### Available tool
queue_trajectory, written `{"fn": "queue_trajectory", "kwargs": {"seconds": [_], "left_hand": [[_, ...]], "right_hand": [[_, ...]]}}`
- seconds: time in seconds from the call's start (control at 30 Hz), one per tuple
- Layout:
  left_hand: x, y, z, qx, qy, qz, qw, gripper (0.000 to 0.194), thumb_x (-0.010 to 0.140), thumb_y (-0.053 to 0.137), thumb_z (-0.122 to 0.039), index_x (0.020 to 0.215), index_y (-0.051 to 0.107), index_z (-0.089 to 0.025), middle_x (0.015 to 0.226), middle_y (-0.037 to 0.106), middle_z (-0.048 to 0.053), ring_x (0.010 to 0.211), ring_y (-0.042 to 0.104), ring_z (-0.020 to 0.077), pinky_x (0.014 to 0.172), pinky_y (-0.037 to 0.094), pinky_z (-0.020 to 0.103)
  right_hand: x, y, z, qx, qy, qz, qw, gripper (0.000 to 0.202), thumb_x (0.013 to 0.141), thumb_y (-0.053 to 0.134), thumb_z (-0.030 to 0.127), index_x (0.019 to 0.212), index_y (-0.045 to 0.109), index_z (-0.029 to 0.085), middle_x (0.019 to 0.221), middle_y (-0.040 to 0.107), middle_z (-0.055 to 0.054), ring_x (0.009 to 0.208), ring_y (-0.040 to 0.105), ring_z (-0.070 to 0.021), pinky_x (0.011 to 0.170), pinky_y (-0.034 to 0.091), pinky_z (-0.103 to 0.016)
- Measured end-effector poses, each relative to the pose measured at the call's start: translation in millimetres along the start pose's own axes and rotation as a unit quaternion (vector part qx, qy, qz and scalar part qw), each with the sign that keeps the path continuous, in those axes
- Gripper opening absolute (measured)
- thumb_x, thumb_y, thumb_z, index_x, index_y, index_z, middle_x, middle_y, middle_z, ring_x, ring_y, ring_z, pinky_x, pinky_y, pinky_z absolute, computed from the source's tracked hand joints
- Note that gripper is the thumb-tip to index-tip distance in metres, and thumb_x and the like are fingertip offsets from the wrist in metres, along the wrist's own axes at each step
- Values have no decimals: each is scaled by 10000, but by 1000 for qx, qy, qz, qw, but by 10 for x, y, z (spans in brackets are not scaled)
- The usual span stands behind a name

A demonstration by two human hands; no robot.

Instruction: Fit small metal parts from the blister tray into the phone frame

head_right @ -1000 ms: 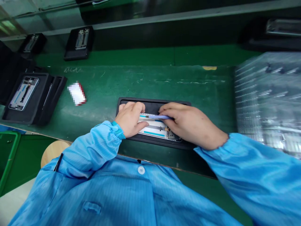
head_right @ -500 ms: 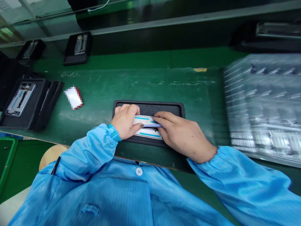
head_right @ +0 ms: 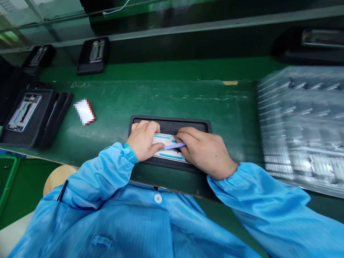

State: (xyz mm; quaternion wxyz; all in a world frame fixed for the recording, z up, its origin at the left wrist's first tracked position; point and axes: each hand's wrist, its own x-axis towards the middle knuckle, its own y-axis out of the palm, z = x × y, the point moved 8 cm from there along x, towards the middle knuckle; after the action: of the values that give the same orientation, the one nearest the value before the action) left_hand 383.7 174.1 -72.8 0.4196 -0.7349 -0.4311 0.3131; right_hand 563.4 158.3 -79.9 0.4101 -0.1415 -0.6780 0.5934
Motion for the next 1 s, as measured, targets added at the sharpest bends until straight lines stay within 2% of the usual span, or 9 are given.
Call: {"fn": "queue_trajectory", "kwargs": {"seconds": [0.3,0.53,0.8,0.9,1.0], "left_hand": [[5,1,-6,-8,0,12,1000,338,1030,810,-345,1268,597,-234,1369,756,130,1367,623,355,1093,452,502],[14,0,-5,-11,0,15,1000,312,1025,777,-309,1268,596,-237,1365,757,125,1364,618,352,1085,450,498],[7,19,-4,-4,3,12,1000,307,1012,773,-289,1256,597,-227,1319,765,109,1350,625,344,1070,448,500],[5,24,-4,0,5,7,1000,320,1019,794,-328,1251,601,-221,1316,763,113,1347,629,347,1056,448,496],[3,24,-5,-2,9,1,1000,344,1034,808,-386,1250,600,-218,1317,762,117,1339,634,348,1052,448,497]], "right_hand": [[26,3,68,-37,-27,3,999,185,1063,592,168,1145,756,188,1181,845,-98,880,760,-216,744,512,-349],[22,2,-1,34,-3,19,999,248,1066,561,186,1195,773,185,1238,839,-117,1042,799,-255,800,564,-358],[70,9,60,-32,-23,14,999,212,1114,566,230,1135,768,171,1154,841,-115,914,779,-235,726,526,-362],[83,10,59,-26,-20,6,999,194,1114,579,233,1127,762,170,1141,840,-110,889,771,-228,714,524,-359],[83,15,43,4,-4,9,1000,211,1107,571,215,1158,771,170,1176,840,-113,960,791,-239,742,549,-358]]}}
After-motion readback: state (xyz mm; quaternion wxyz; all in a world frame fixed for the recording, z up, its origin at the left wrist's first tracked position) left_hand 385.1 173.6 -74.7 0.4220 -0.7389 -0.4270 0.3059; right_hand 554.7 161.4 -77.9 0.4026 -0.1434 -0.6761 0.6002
